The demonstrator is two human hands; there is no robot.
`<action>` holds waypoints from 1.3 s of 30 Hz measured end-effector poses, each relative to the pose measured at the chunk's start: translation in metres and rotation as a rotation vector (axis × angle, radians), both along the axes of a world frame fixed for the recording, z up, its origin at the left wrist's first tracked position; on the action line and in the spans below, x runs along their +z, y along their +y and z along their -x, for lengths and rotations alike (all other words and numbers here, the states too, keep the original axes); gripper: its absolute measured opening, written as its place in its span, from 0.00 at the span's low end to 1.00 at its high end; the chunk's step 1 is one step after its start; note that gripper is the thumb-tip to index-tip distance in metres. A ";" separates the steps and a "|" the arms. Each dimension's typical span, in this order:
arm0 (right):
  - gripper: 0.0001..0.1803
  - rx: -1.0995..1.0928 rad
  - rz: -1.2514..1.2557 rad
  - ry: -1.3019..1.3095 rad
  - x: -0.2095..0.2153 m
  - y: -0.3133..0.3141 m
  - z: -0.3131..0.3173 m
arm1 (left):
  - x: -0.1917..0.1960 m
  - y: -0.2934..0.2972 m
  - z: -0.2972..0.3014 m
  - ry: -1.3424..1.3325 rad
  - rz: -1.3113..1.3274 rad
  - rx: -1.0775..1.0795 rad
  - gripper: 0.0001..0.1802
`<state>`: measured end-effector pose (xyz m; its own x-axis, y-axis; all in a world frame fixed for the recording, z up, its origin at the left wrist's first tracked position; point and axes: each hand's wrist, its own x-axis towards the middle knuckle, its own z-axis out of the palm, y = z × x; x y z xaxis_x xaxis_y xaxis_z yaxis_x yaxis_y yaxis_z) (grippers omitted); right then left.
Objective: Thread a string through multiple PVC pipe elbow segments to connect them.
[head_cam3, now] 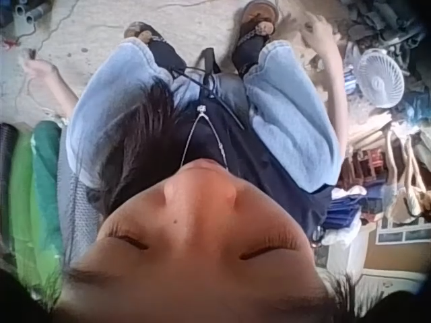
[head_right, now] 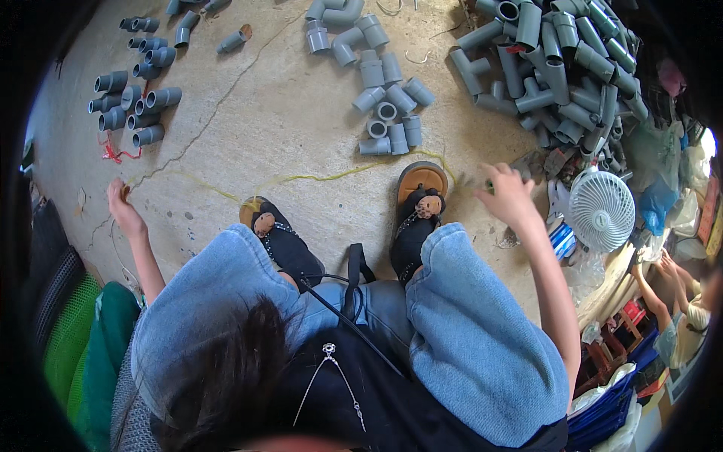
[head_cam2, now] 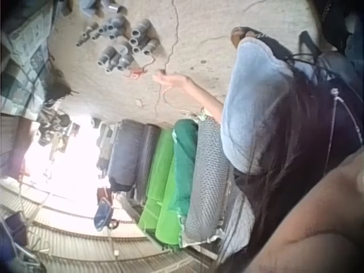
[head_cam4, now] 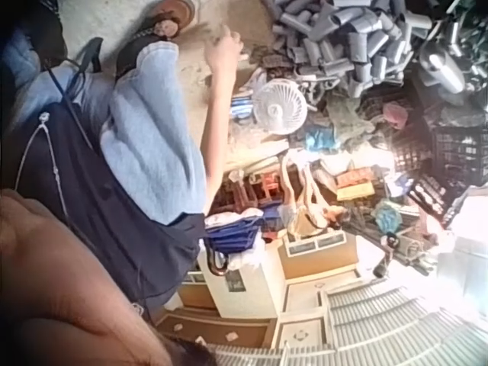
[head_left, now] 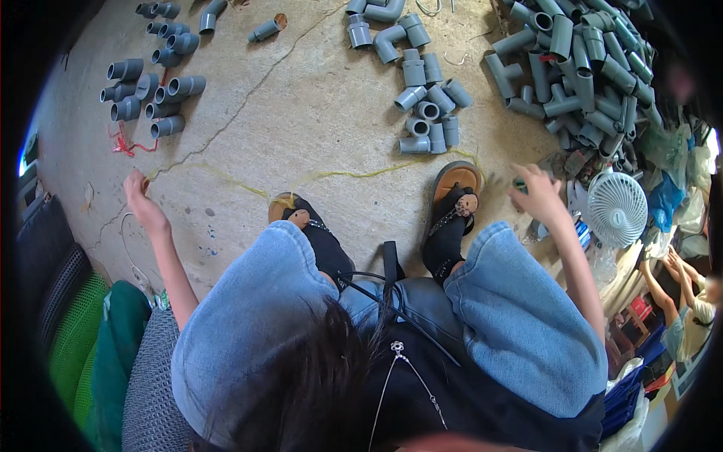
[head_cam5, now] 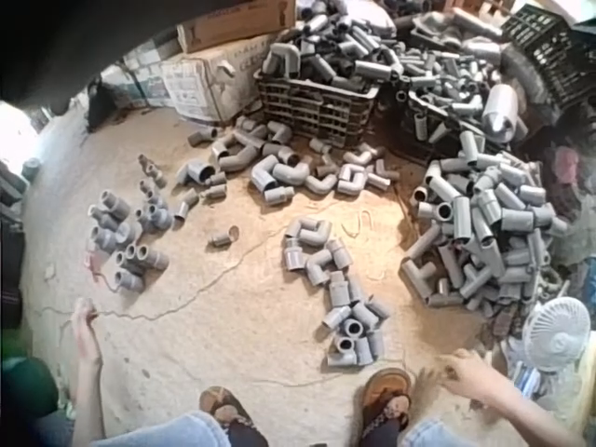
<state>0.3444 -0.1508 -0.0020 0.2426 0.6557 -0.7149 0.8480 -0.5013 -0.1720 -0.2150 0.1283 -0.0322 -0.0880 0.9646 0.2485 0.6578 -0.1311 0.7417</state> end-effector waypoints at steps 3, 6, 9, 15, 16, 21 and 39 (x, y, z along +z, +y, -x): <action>0.30 0.025 -0.053 -0.077 0.022 0.022 -0.016 | 0.040 0.000 -0.081 0.153 0.225 -0.290 0.12; 0.29 -0.067 -0.461 0.351 0.059 0.078 0.007 | 0.094 -0.013 -0.175 0.059 0.560 -0.741 0.09; 0.30 -0.079 -0.828 0.871 0.075 0.120 0.062 | 0.142 -0.022 -0.249 0.106 0.556 -1.104 0.06; 0.21 -0.625 -0.347 1.400 0.099 0.138 0.066 | 0.162 -0.004 -0.335 0.063 0.725 -1.243 0.08; 0.14 -0.573 -0.484 1.165 0.095 0.136 0.058 | 0.160 -0.002 -0.343 0.050 0.873 -1.184 0.09; 0.08 -0.450 -0.523 0.805 0.067 0.116 0.006 | 0.077 -0.015 -0.321 0.087 0.865 -1.125 0.11; 0.08 -0.618 -0.501 0.539 0.038 0.101 0.004 | -0.064 -0.124 -0.336 -1.321 1.068 -0.305 0.10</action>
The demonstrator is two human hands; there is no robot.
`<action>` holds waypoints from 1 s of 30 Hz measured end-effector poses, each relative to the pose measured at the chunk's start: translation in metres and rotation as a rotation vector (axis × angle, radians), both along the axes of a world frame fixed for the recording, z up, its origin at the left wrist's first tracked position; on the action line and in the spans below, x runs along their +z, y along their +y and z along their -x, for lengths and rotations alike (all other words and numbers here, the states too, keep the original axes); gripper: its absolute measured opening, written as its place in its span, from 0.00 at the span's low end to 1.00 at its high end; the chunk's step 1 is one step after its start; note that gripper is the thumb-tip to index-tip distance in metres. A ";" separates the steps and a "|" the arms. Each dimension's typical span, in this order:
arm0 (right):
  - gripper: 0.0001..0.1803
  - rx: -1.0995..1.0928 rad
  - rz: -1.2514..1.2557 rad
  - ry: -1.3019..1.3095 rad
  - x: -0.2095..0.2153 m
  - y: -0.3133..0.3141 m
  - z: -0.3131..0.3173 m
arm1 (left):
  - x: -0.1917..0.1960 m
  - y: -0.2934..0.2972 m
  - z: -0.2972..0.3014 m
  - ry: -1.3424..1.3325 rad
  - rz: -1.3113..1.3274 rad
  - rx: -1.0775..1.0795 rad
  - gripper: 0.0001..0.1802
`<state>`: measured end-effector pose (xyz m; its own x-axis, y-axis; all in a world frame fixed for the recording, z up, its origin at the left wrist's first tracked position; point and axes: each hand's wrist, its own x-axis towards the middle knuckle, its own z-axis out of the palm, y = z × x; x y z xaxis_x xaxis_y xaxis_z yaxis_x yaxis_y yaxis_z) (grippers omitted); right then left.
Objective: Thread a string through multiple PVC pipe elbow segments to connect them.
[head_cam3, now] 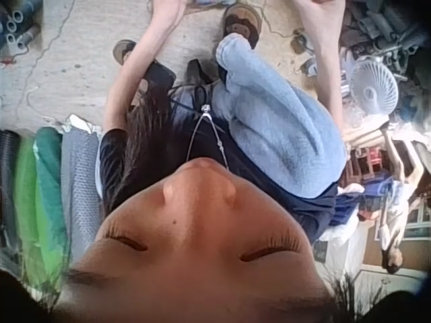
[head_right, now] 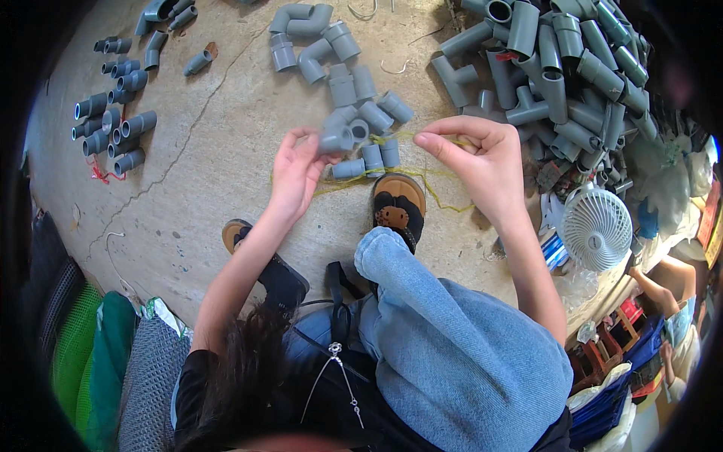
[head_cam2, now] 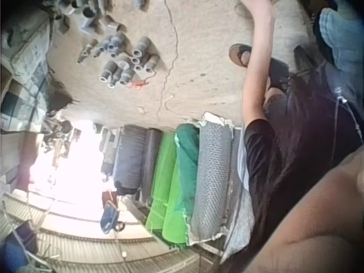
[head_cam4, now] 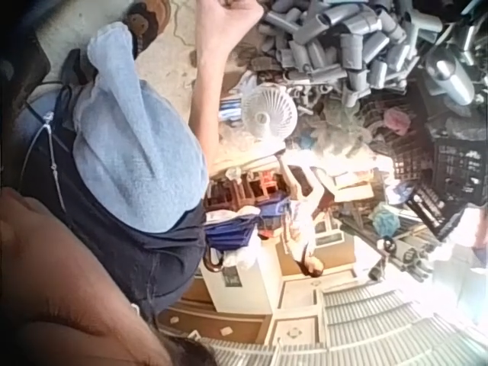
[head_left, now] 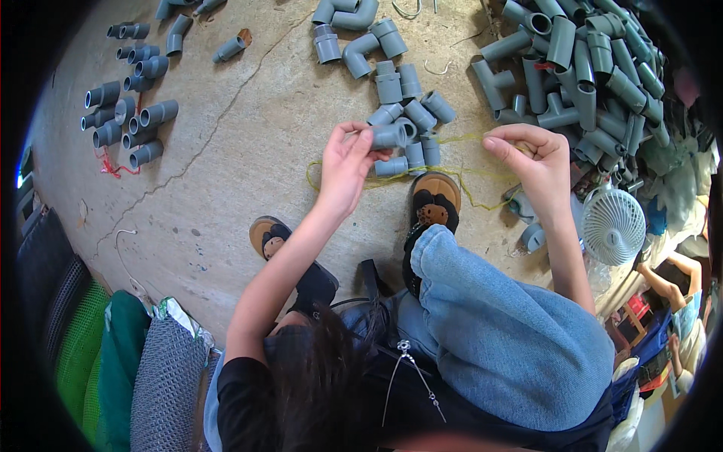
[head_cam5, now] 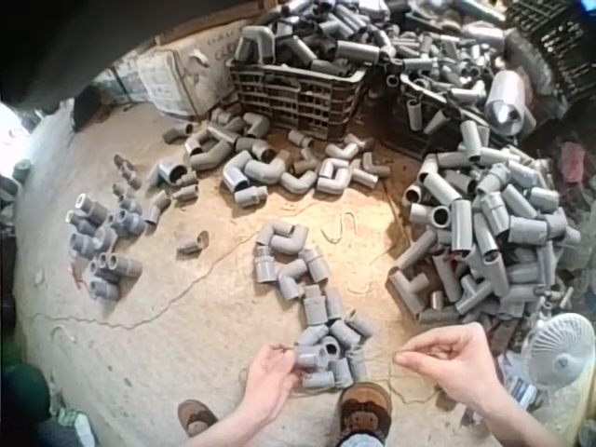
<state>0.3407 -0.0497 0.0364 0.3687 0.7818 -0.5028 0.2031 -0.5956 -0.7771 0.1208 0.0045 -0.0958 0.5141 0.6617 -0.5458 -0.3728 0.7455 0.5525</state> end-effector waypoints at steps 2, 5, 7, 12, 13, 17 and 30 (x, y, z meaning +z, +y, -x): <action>0.07 -0.031 -0.119 0.092 0.002 -0.001 0.008 | 0.009 0.006 -0.004 -0.080 0.109 0.019 0.11; 0.07 -0.004 -0.173 0.107 0.013 0.001 0.018 | 0.014 0.008 -0.004 -0.261 0.164 0.029 0.12; 0.07 -0.016 -0.220 0.120 0.020 0.002 0.023 | 0.019 0.007 -0.006 -0.320 0.247 0.025 0.12; 0.06 -0.074 -0.297 0.145 0.023 0.000 0.027 | 0.030 0.001 -0.019 -0.312 0.290 0.029 0.13; 0.06 -0.058 -0.288 0.103 0.023 -0.001 0.026 | 0.032 0.000 -0.020 -0.283 0.298 0.034 0.13; 0.06 -0.068 -0.338 0.078 0.020 -0.001 0.032 | 0.034 -0.005 -0.023 -0.292 0.303 0.043 0.13; 0.07 -0.125 -0.375 0.188 0.022 -0.001 0.031 | 0.028 -0.010 -0.024 -0.296 0.353 0.031 0.14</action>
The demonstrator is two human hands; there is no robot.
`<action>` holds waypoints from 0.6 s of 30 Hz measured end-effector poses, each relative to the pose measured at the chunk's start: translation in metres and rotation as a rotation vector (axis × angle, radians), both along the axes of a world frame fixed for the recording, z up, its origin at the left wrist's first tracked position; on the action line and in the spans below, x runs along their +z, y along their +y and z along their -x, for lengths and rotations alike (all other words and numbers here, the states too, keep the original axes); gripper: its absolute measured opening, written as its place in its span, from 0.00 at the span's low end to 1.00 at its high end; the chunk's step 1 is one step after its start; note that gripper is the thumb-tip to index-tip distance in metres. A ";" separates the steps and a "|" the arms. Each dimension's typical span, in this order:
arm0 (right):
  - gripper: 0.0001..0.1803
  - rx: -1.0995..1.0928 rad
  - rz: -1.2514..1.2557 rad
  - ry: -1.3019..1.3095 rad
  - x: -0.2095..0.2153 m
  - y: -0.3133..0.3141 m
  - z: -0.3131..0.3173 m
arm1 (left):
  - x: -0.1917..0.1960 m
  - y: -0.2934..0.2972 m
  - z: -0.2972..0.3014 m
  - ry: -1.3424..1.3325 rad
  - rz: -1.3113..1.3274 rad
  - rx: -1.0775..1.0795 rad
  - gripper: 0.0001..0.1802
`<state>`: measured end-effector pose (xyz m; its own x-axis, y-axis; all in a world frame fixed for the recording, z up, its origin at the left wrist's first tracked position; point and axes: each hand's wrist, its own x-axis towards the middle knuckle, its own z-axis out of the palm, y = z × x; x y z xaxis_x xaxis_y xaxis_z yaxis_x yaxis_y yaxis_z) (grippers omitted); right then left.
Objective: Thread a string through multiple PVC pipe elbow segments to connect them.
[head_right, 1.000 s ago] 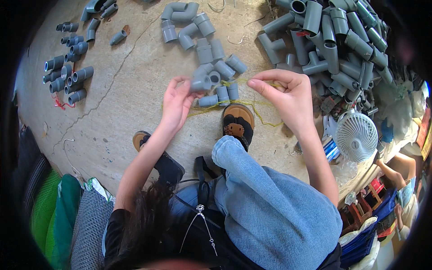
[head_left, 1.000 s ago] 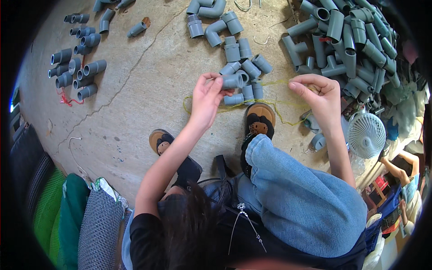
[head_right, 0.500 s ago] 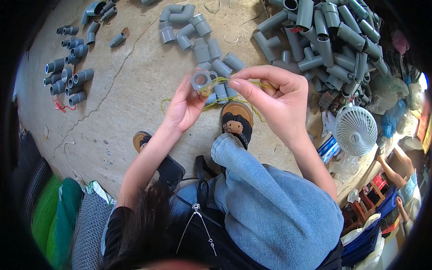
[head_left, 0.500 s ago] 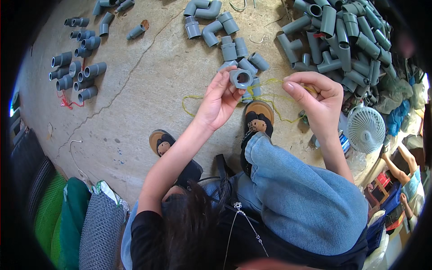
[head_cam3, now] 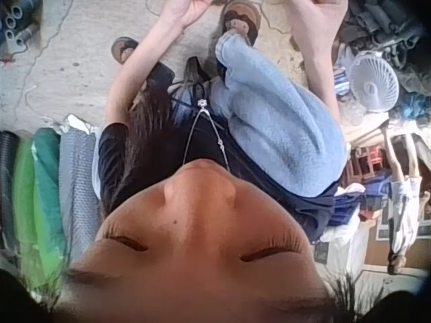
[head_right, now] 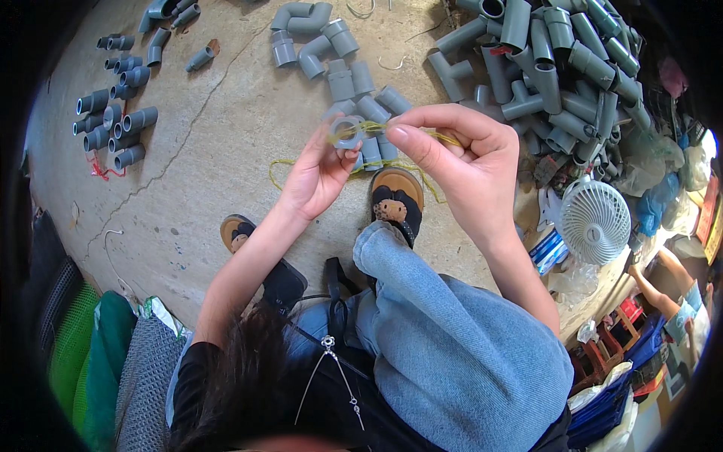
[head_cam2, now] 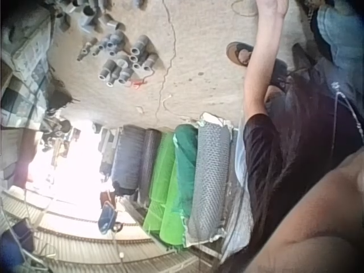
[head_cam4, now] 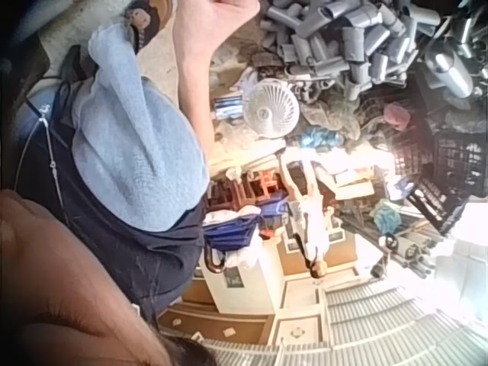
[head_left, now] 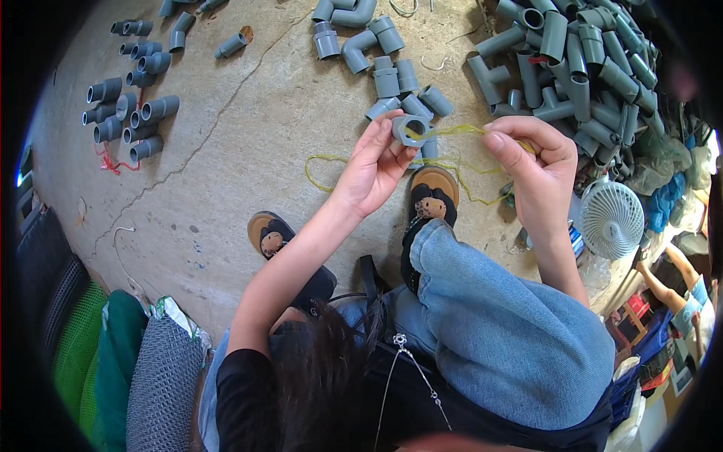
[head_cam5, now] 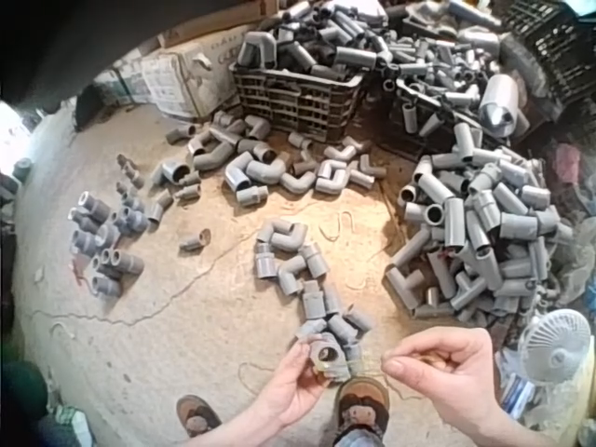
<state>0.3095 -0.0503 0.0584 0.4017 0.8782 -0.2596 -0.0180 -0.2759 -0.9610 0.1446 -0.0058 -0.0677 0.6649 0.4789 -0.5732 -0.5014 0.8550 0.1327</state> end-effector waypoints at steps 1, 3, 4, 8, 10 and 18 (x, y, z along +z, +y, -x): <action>0.07 0.007 0.019 0.007 0.001 0.001 0.000 | -0.001 0.000 0.001 0.006 0.015 0.005 0.14; 0.07 0.014 0.038 0.012 0.001 0.001 0.000 | -0.002 0.000 0.001 -0.010 0.033 0.021 0.15; 0.07 0.008 0.054 0.028 0.001 0.000 -0.001 | -0.003 0.001 0.001 -0.026 0.053 0.034 0.15; 0.07 -0.015 0.103 0.052 -0.001 0.000 -0.002 | -0.003 0.002 0.001 -0.046 0.037 0.041 0.16; 0.07 -0.024 0.102 0.028 -0.004 0.001 -0.002 | -0.002 0.002 0.000 -0.037 0.031 0.032 0.16; 0.06 -0.013 0.096 -0.152 -0.015 -0.001 0.003 | 0.001 0.003 -0.001 -0.058 -0.013 0.037 0.15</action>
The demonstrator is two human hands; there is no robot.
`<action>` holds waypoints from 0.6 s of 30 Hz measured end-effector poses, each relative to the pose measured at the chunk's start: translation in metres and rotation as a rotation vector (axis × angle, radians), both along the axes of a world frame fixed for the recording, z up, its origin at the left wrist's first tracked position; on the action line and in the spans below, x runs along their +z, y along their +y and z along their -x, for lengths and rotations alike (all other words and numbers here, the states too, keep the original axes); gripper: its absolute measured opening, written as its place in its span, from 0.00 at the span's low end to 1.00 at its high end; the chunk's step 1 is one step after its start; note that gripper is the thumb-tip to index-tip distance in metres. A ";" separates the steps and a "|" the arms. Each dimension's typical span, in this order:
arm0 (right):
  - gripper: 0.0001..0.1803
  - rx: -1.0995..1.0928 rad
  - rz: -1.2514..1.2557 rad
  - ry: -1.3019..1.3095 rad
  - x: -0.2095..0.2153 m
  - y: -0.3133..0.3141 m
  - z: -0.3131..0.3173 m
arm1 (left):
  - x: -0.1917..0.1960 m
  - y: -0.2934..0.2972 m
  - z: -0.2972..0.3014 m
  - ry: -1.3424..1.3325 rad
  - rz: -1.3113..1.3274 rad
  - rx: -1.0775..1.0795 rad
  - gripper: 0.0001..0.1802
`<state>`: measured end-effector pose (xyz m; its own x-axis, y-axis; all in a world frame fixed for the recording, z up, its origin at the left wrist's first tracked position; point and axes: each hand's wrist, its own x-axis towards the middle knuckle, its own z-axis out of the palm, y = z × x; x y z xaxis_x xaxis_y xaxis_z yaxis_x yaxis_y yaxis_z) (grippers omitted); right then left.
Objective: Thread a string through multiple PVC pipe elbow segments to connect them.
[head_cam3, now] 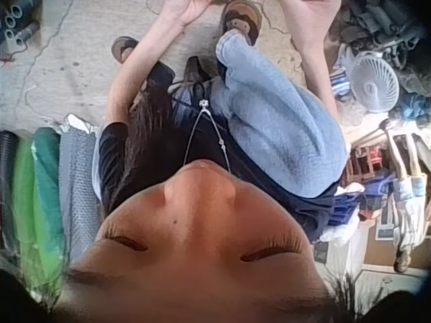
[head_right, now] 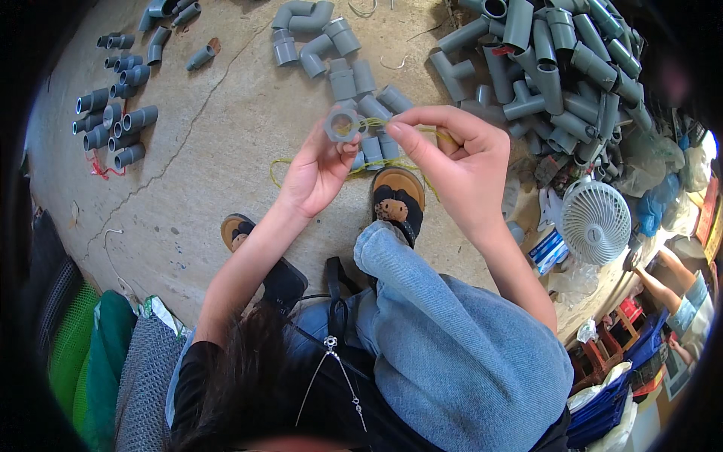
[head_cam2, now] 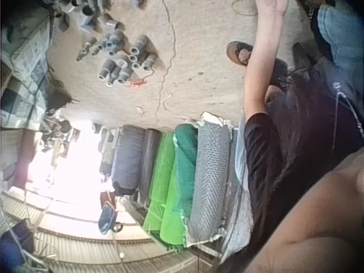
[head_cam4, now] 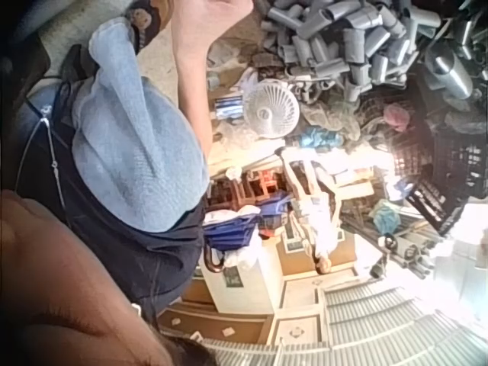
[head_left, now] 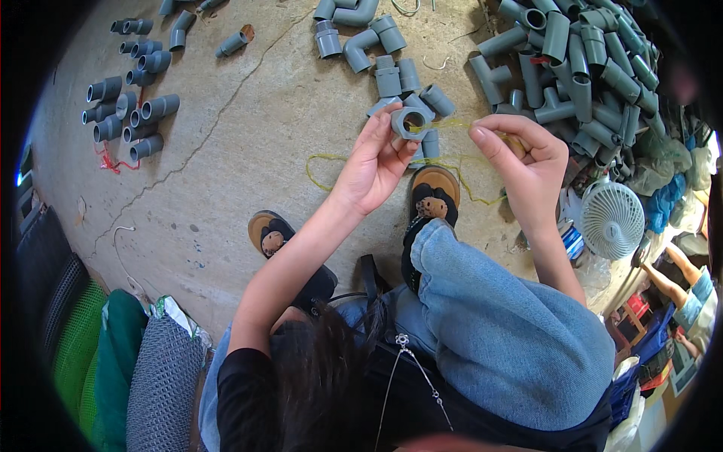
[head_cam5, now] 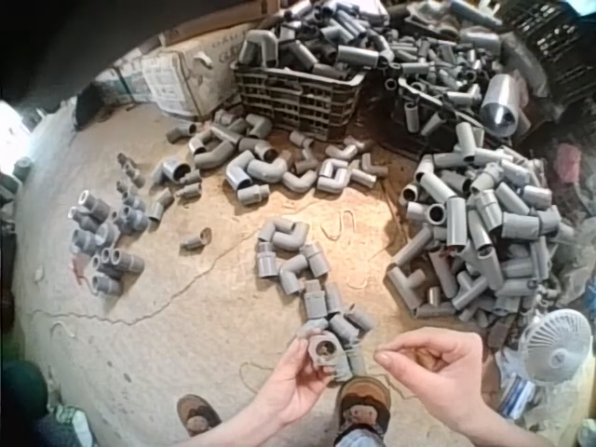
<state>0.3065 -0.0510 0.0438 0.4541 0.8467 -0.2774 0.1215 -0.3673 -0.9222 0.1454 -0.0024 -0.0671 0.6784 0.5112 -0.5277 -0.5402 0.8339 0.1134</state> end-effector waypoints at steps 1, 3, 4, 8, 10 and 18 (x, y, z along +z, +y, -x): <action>0.05 0.009 -0.016 -0.052 0.000 0.000 0.002 | 0.001 0.000 0.000 0.014 -0.008 0.000 0.15; 0.05 0.018 -0.032 -0.104 0.003 0.000 0.005 | 0.001 0.000 0.001 0.007 -0.018 -0.001 0.14; 0.05 0.089 -0.034 -0.269 0.006 0.001 0.006 | 0.002 0.001 0.001 0.000 -0.029 -0.004 0.14; 0.07 0.286 -0.304 -0.694 -0.001 0.008 0.006 | 0.000 0.001 0.001 -0.016 -0.058 -0.004 0.14; 0.07 0.316 -0.295 -0.724 0.001 0.012 0.007 | -0.002 0.001 0.001 -0.036 -0.087 -0.002 0.13; 0.05 0.397 -0.189 -0.683 -0.015 0.023 0.012 | 0.005 0.008 -0.004 -0.007 -0.129 0.021 0.14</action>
